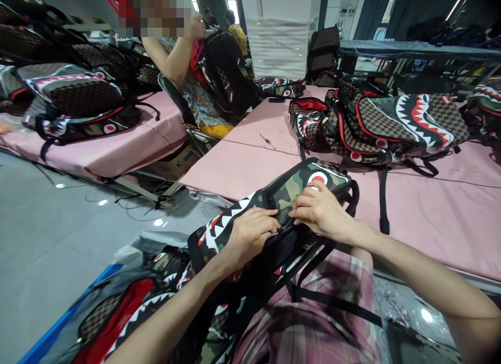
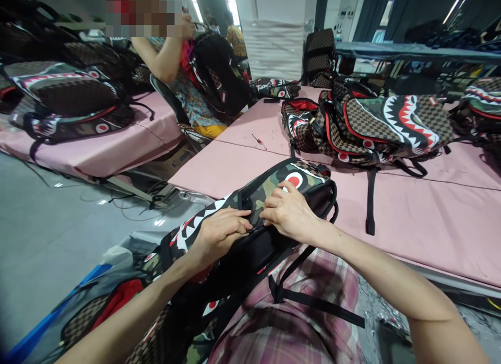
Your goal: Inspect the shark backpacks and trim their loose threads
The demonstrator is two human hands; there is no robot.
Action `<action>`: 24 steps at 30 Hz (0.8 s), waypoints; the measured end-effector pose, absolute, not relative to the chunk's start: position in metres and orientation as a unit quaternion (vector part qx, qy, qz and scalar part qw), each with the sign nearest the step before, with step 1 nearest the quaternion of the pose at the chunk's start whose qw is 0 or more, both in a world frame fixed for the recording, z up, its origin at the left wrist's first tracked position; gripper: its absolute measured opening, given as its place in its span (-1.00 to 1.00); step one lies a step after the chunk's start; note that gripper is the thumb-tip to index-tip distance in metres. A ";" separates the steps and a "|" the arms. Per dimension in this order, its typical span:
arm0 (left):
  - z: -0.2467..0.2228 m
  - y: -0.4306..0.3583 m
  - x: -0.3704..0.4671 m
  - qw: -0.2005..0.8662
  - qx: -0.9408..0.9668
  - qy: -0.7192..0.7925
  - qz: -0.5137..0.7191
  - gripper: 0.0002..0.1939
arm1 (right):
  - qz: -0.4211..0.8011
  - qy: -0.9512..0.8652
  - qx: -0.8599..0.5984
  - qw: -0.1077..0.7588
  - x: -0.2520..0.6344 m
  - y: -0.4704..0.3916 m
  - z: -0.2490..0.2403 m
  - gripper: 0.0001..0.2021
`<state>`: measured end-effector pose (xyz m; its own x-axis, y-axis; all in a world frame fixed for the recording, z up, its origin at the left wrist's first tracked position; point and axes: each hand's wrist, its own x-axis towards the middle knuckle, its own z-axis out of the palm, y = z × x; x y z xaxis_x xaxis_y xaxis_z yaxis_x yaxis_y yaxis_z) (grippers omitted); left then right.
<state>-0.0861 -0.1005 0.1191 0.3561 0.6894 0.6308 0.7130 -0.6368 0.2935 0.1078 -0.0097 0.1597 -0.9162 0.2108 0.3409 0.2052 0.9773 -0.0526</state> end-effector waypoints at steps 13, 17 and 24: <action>0.118 -0.100 -0.088 0.021 -0.818 -0.425 -0.387 -0.79 | 0.051 -0.982 -0.042 0.179 0.101 0.004 0.153 -0.83; 0.117 -0.101 -0.088 0.015 -0.817 -0.428 -0.386 -0.80 | 0.068 -0.973 -0.040 0.219 0.105 0.002 0.149 -0.81; 0.118 -0.100 -0.089 0.002 -0.817 -0.431 -0.382 -0.78 | 0.102 -0.960 -0.084 0.248 0.117 0.002 0.143 -0.82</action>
